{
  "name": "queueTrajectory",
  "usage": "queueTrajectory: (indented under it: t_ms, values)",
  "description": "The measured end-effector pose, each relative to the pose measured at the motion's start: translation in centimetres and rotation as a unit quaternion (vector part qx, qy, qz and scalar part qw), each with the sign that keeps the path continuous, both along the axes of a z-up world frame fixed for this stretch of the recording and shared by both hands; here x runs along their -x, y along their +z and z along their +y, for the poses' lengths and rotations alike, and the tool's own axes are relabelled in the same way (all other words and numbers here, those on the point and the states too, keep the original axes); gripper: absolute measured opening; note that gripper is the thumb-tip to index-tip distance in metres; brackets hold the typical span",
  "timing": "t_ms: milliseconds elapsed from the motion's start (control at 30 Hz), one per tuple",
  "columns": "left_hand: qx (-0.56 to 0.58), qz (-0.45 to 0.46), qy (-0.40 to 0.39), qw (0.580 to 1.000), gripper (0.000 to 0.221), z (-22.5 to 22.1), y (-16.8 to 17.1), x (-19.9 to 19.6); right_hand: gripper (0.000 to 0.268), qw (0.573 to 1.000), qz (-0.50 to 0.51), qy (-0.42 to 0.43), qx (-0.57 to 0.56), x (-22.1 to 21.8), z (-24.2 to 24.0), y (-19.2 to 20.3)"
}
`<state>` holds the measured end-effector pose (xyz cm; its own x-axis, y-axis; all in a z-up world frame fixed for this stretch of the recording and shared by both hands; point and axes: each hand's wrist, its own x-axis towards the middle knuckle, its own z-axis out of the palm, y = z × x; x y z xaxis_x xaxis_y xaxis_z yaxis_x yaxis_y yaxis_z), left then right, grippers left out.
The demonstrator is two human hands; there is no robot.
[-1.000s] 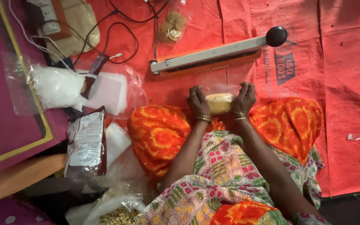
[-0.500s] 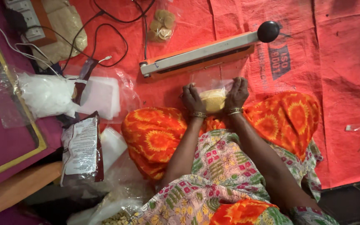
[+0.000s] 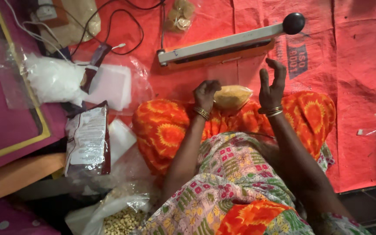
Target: The person sits on the floor and repeatedly fills small clear plastic bags with a yellow grain-like substance. She places each filled bag into a heat-sealing machine to seal it, then sets the sealed bag aside. The process is repeated for multiple bags.
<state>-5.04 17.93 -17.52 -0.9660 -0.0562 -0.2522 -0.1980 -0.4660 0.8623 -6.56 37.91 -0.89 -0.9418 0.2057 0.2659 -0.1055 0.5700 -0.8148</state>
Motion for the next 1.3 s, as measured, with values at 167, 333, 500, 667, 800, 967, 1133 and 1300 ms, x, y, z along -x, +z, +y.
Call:
queueTrajectory:
  t_ms: [167,333,500,667,800,967,1133,1300]
  values:
    - [-0.043,-0.008,-0.018,0.999,0.007,-0.4,1.7,0.2,0.027,0.977,-0.049,0.117,-0.17,0.9,0.3,3.2]
    - [-0.065,-0.001,-0.047,0.997,0.007,-0.8,2.3,0.3,0.039,0.951,-0.062,0.197,-0.229,1.8,0.9,3.5]
    - [-0.078,0.01,-0.041,0.996,0.005,-0.6,2.5,0.3,0.04,0.915,-0.076,0.265,-0.296,3.5,-0.1,4.5]
    - [-0.108,0.046,-0.049,0.992,0.008,-1.0,3.7,0.4,0.034,0.848,-0.154,0.411,-0.298,7.7,-2.6,5.4]
    - [0.043,0.044,-0.03,0.998,0.017,-1.1,5.1,0.6,0.021,0.769,-0.296,0.456,-0.336,10.3,-5.2,5.0]
    - [0.005,-0.006,-0.048,0.999,0.019,-1.4,6.0,0.4,0.021,0.759,-0.398,0.428,-0.287,11.1,-5.4,4.8]
    - [-0.01,-0.001,-0.037,0.999,0.022,-0.7,6.1,0.3,0.021,0.782,-0.324,0.484,-0.222,10.7,-0.4,4.4]
    - [-0.039,0.012,-0.008,0.999,0.021,-0.2,6.0,0.5,0.022,0.765,-0.343,0.497,-0.226,10.2,5.1,4.6]
